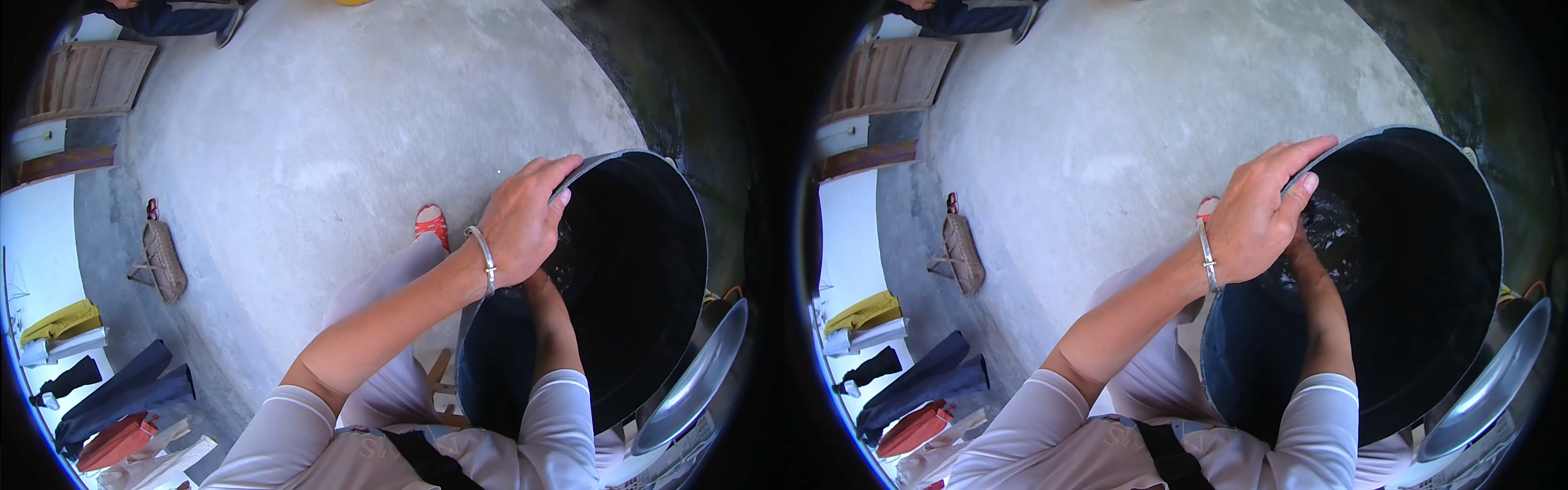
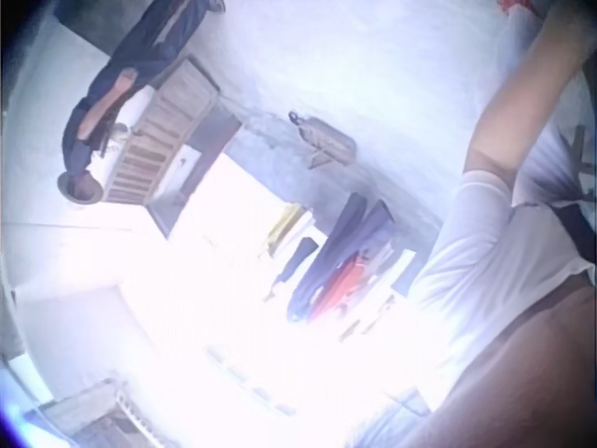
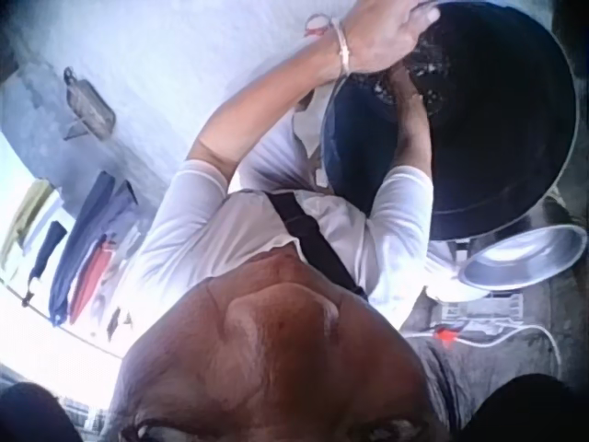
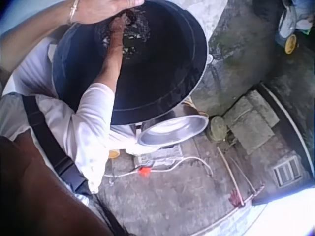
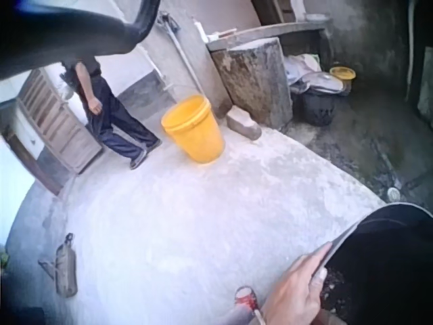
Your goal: The person washes a metal bowl and a black frying pan using a cloth and water from a bucket. They scrub the interior of the bowl and pan, rinse them, and place them aside. The person also scrubs the inside of a large black bucket with their hand.
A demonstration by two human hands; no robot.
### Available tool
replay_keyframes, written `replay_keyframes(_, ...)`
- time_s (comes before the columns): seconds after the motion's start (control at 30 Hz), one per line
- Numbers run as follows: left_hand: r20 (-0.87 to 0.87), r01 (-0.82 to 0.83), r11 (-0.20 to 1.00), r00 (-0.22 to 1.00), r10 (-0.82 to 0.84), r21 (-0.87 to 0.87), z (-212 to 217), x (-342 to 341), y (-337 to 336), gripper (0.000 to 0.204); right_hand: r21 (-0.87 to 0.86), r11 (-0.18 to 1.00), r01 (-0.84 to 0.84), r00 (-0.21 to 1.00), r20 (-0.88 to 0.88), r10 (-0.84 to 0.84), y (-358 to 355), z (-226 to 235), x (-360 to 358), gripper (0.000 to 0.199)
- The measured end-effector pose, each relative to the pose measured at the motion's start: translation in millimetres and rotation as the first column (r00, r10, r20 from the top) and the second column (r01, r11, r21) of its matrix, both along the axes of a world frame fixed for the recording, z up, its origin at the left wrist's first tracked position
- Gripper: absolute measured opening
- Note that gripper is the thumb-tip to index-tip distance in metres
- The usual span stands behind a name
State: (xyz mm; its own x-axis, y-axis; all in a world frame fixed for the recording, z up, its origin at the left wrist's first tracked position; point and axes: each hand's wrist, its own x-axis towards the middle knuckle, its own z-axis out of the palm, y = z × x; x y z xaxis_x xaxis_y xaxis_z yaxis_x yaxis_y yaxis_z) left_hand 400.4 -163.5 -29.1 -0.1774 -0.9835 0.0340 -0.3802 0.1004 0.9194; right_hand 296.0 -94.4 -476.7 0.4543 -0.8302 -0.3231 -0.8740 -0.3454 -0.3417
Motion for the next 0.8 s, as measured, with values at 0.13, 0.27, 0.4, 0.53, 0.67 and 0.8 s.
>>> replay_keyframes(0.13,-0.025,0.036,0.998,0.999,-0.034,0.053,7,-2,-1,0.034,0.09,0.977,-0.192,0.981,0.022,0.191,-18,8,-21,0.051)
replay_keyframes(0.27,0.009,0.062,0.998,0.998,-0.062,-0.01,-9,8,-1,0.033,0.033,0.978,-0.208,0.833,-0.519,0.195,-43,8,-83,0.042)
replay_keyframes(0.4,-0.017,0.056,0.997,0.998,-0.055,0.061,-1,13,-4,0.033,0.136,0.988,-0.075,0.802,-0.58,0.141,-53,79,-122,0.038)
replay_keyframes(0.53,0.013,0.069,0.996,0.998,-0.069,0.049,-2,5,-6,0.033,0.135,0.972,0.194,0.768,-0.637,-0.065,-18,84,-133,0.035)
replay_keyframes(0.67,0.016,0.069,0.997,0.997,-0.069,-0.024,-13,7,1,0.033,0.295,0.44,0.848,0.528,-0.403,-0.748,24,45,-131,0.037)
replay_keyframes(0.8,0.067,0.084,0.996,0.994,-0.081,-0.037,-9,9,2,0.032,0.538,0.723,0.433,0.775,-0.632,0.007,51,72,-92,0.039)
